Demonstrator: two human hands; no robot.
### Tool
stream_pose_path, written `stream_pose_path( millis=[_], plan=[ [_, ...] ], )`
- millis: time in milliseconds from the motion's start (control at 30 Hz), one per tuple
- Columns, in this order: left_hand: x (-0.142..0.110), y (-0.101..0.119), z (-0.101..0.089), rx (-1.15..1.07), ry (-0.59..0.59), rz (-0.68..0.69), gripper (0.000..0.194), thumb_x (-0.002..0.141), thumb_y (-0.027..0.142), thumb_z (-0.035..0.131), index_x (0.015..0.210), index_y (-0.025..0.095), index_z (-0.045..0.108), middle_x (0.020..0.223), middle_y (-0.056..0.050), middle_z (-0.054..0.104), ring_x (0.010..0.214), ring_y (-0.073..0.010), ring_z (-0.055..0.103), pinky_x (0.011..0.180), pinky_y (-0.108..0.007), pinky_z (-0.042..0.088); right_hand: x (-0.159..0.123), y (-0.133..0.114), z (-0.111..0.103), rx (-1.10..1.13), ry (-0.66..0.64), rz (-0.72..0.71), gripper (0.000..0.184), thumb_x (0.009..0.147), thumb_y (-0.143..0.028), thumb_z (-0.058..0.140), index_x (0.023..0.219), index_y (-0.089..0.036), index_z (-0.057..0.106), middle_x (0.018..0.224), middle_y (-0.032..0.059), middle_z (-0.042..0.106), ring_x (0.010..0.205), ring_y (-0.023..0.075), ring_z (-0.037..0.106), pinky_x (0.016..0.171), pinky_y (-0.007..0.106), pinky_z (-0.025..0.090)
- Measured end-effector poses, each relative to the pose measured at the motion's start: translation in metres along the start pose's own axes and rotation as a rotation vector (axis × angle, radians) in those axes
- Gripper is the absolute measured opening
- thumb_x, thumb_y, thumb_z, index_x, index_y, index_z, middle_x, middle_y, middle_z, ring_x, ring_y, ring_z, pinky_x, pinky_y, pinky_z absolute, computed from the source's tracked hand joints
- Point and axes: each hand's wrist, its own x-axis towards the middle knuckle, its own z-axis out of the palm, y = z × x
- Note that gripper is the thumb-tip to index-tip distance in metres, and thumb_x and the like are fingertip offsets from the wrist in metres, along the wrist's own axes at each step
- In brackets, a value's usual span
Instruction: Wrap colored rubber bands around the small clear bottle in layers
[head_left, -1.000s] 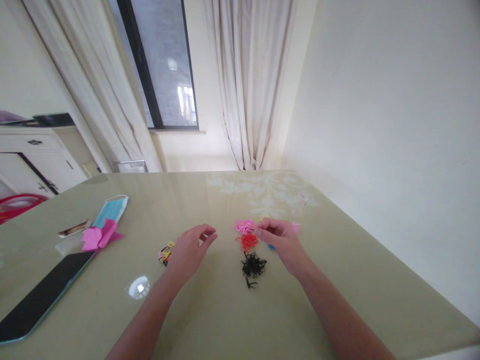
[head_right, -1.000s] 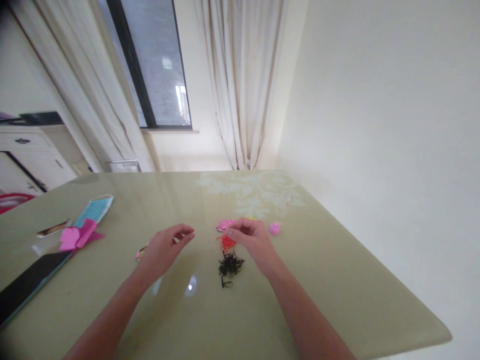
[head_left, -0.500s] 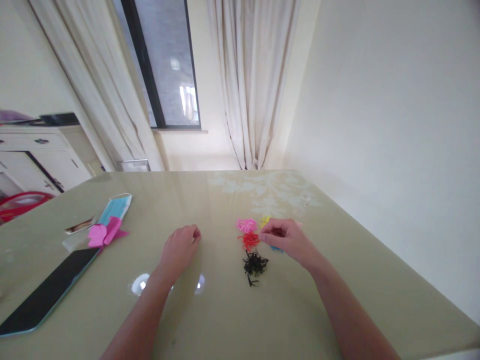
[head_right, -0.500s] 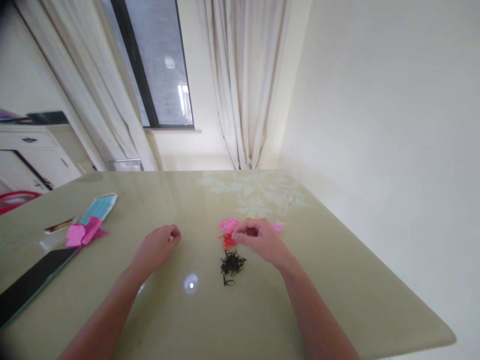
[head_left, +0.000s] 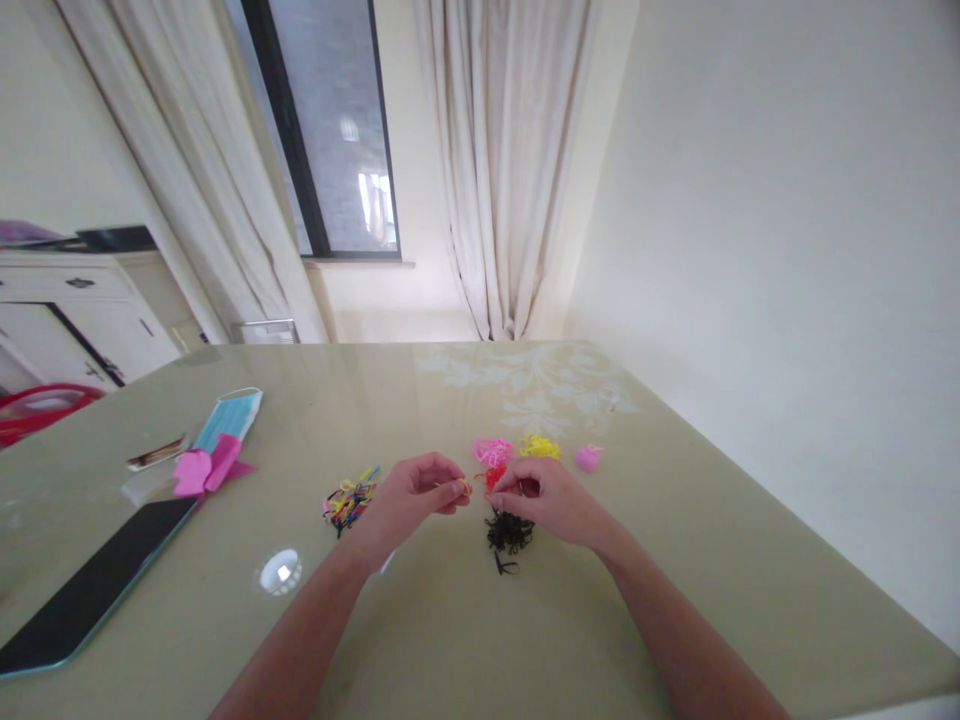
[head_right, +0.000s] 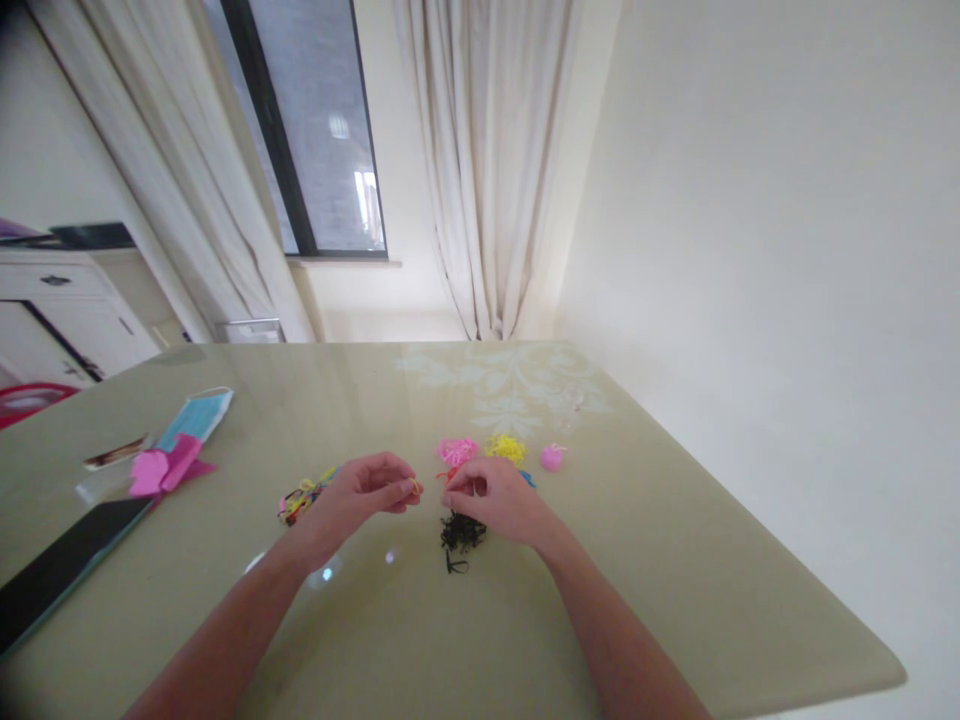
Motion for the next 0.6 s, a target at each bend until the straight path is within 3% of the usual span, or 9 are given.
stream_pose_path(
  millis=[200, 467, 533, 600],
  plan=[
    [0.002, -0.005, 0.01, -0.027, -0.036, -0.036, 0.045, 0.076, 0.057, 0.083, 0.092, 0.019, 0.067, 0.087, -0.008, 0.082, 0.083, -0.0206, 0.076, 0.078, -0.032, 0.056, 0.001, -0.006, 0.019, 0.042, 0.139, -0.066, 0.02, 0.082, -0.037, 0.081, 0.089, -0.019, 0.076, 0.068, -0.0026, 0.06, 0.058, 0.0117, 0.044, 0.055, 0.026, 0.032],
    [0.002, -0.006, 0.014, -0.035, -0.069, -0.016, 0.047, 0.077, 0.06, 0.081, 0.093, 0.018, 0.066, 0.091, -0.01, 0.082, 0.087, -0.0217, 0.076, 0.082, -0.033, 0.057, 0.003, -0.006, 0.023, 0.001, 0.174, -0.124, 0.01, 0.086, -0.028, 0.075, 0.085, -0.019, 0.078, 0.067, -0.0009, 0.063, 0.059, 0.0126, 0.045, 0.057, 0.027, 0.033],
    [0.003, -0.006, 0.009, 0.023, -0.098, 0.021, 0.045, 0.079, 0.058, 0.079, 0.097, 0.019, 0.067, 0.096, -0.01, 0.081, 0.09, -0.0226, 0.075, 0.081, -0.033, 0.057, 0.002, -0.007, 0.019, 0.041, 0.201, -0.124, 0.013, 0.087, -0.031, 0.074, 0.085, -0.019, 0.078, 0.068, -0.0004, 0.063, 0.059, 0.0126, 0.045, 0.056, 0.027, 0.032],
    [0.004, -0.006, -0.002, 0.23, -0.043, 0.069, 0.037, 0.085, 0.052, 0.074, 0.101, 0.019, 0.069, 0.1, -0.009, 0.08, 0.091, -0.0234, 0.074, 0.08, -0.034, 0.056, 0.0, -0.007, 0.009, 0.107, 0.282, -0.119, 0.017, 0.087, -0.036, 0.075, 0.085, -0.02, 0.078, 0.068, -0.0002, 0.062, 0.059, 0.0129, 0.043, 0.055, 0.028, 0.032]
  ],
)
